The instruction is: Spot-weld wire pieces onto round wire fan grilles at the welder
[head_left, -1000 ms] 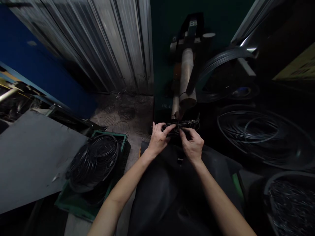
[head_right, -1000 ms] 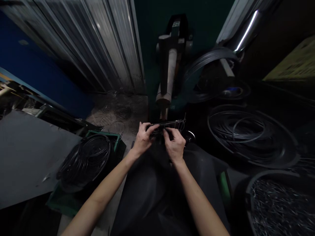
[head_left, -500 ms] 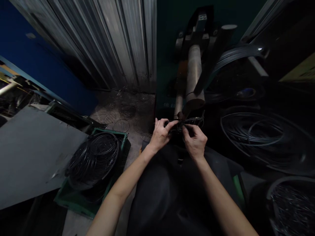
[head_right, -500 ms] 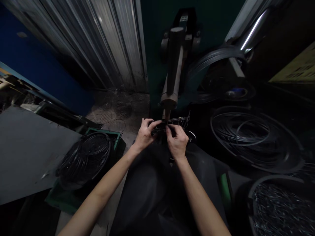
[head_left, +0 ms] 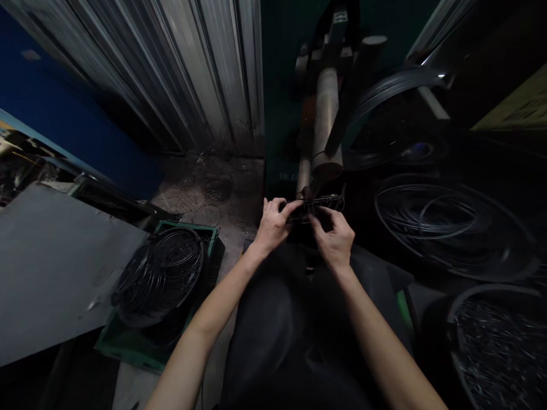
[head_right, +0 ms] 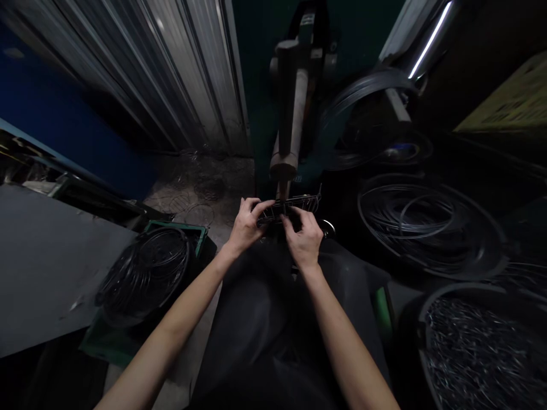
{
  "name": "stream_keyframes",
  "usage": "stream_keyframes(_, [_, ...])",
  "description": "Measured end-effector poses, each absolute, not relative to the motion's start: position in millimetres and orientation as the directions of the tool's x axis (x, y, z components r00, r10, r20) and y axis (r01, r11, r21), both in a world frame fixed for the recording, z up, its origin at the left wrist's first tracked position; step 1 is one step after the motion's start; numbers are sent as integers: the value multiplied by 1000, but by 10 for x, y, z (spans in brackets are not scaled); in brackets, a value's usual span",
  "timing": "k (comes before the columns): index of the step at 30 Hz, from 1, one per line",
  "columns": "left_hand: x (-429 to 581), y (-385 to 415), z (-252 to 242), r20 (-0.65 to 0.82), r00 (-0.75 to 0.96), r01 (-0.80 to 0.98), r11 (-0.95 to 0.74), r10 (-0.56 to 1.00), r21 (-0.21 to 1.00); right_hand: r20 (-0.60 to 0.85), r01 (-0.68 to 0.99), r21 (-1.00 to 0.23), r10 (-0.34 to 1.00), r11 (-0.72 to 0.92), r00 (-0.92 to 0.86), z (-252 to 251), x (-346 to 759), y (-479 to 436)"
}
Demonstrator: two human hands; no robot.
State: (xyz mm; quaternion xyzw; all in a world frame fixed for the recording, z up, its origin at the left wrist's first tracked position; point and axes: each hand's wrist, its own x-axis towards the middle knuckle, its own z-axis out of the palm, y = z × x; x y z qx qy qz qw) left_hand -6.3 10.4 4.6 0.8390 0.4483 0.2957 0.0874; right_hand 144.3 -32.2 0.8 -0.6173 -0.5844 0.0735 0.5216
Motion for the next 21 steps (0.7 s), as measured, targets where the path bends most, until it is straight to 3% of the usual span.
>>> stream_keyframes(8, [-61,129,8,454,415,703,-595,788,390,507,667,-709,823,228,257,-118,1448,-299])
stream_keyframes(14, [-113,114,-111,525,407,651,-640,748,409,483,683,-711,822,167,302,66,1624,-529])
stream_keyframes(17, [-222,113,-328,593,326,649,-630,736,426,457,740,-673,789,4,411,96,2185,-913])
stream_keyframes(21, [-356,205,-654,582,190,647,-547,791,531,334,700,-542,646,-465,687,-231,3332,-1637])
